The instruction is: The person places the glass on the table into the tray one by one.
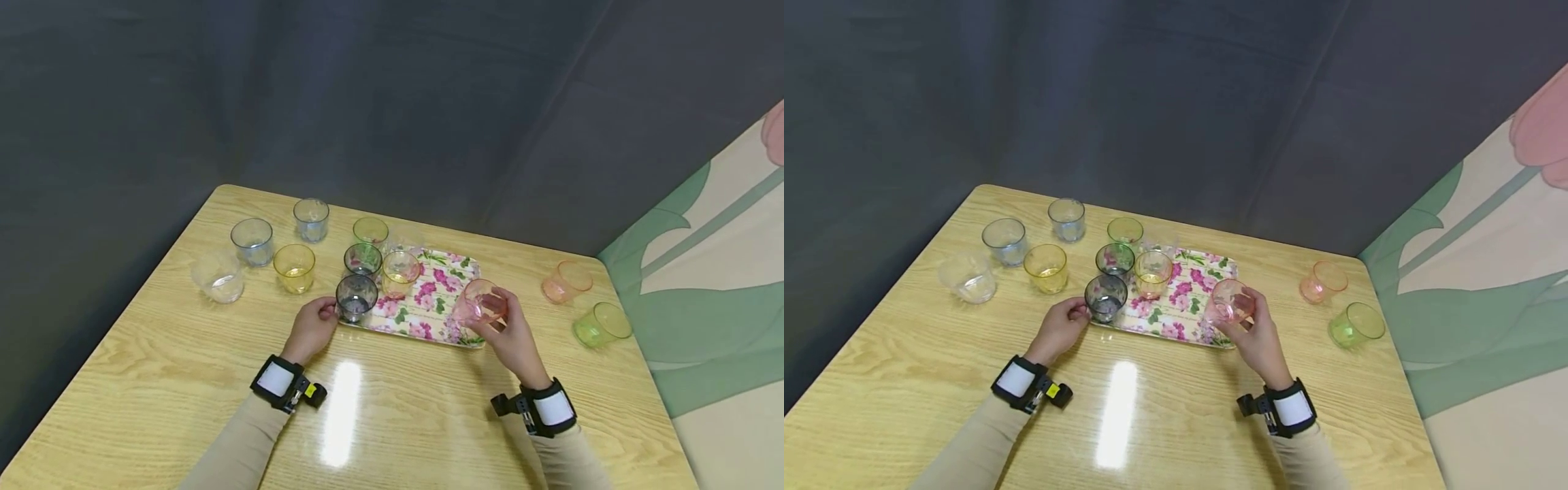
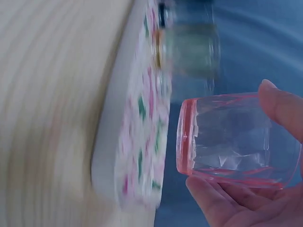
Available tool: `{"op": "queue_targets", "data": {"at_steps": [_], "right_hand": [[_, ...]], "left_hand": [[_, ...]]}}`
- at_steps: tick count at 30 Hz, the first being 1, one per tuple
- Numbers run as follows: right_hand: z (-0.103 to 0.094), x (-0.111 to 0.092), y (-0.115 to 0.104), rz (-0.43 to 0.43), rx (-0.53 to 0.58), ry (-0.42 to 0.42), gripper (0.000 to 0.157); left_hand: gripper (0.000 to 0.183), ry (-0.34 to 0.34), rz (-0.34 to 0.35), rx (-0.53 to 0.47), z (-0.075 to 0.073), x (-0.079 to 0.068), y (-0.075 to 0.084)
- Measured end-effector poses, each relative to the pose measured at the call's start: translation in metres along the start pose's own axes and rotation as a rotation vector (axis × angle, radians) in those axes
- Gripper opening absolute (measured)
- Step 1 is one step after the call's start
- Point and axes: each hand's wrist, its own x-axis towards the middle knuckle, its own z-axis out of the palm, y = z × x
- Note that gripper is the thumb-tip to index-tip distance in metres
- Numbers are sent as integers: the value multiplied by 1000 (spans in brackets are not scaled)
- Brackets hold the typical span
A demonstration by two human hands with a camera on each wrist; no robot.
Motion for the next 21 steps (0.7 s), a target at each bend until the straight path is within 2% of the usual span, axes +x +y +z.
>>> {"op": "queue_targets", "data": {"at_steps": [8,17,21], "right_hand": [[41,7,-10,-16,71,-120,80],[73,12,-20,-28,68,-126,81],[80,8,-39,-39,84,-143,77]], "left_hand": [[32,-4,-1,0,0,0,-3],[32,7,8,-6,-1,-2,-1],[33,4,10,-8,-1,-1,-1]]}}
